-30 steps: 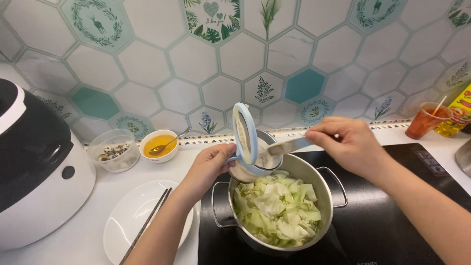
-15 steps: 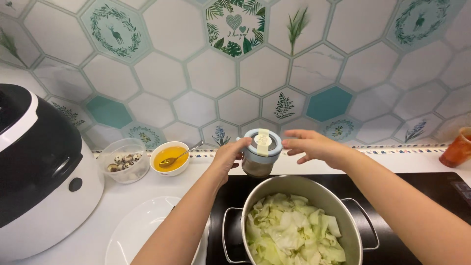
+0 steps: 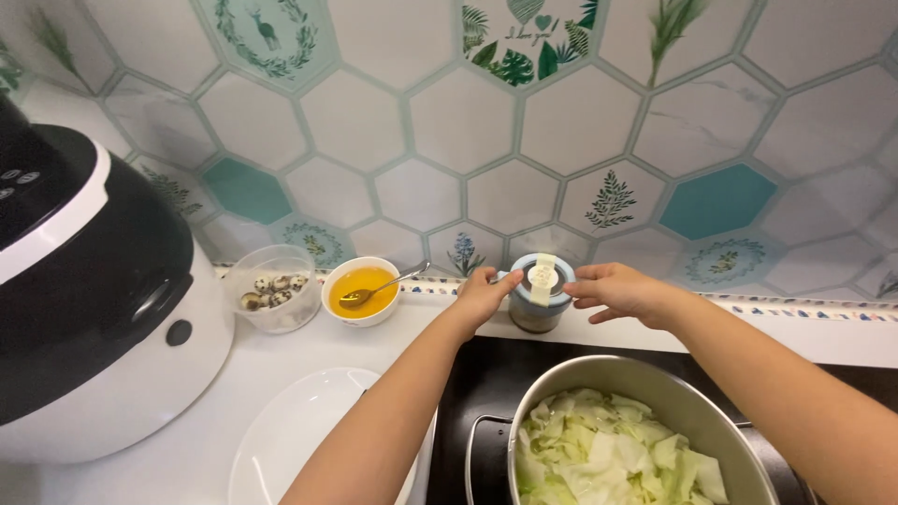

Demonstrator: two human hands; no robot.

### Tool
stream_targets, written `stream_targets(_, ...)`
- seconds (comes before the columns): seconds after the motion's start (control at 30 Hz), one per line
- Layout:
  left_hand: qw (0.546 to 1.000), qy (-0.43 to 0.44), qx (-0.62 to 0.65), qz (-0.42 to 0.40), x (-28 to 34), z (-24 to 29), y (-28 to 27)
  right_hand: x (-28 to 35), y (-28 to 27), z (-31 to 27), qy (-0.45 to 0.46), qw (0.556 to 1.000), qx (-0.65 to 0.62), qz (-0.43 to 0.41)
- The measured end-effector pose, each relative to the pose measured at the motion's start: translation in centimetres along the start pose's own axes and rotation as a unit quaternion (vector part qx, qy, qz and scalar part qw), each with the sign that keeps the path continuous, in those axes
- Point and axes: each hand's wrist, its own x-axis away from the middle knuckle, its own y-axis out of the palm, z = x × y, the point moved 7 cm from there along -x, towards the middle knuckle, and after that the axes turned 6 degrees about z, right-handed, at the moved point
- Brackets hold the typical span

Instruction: Stirring and seasoning chopped cabbage in a pot on an induction stove.

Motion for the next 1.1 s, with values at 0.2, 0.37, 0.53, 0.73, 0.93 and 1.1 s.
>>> stream_targets(0.2, 0.879, 0.084, -0.467, 0.051, 16.8, 4.2, -12.4, 7.9, -2.4, -3.5, -0.119, 0.985, 0.108, 0.055)
stream_targets(0.37, 0.754, -0.178, -0.632, -0.021, 27.4, -3.2, -18.3, 15.0, -2.8, -3.4, -0.155, 0.983, 0.070, 0.064)
stream_targets(0.53, 0.762, -0.087, -0.642, -0.010, 24.3, -10.4, -17.9, 21.7, -3.6, -2.3, -0.184, 0.976, 0.085, 0.084)
stream_targets(0.73, 0.795, -0.064, -0.603, -0.030, 24.9, -6.3, -15.2, 29.3, -2.5, -0.5, -0.209, 0.972, 0.069, 0.078)
stream_targets(0.93, 0.983, 0.046, -0.171, -0.052, 31.8, 8.2, -8.8, 35.9, 1.1, -1.0, -0.379, 0.900, 0.158, 0.148)
stream_targets(1.1, 0.924, 0.027, 0.272, -0.265, 32.9, 9.4, 3.3, 41.5, 5.5, -5.1, -0.607, 0.726, 0.257, 0.198)
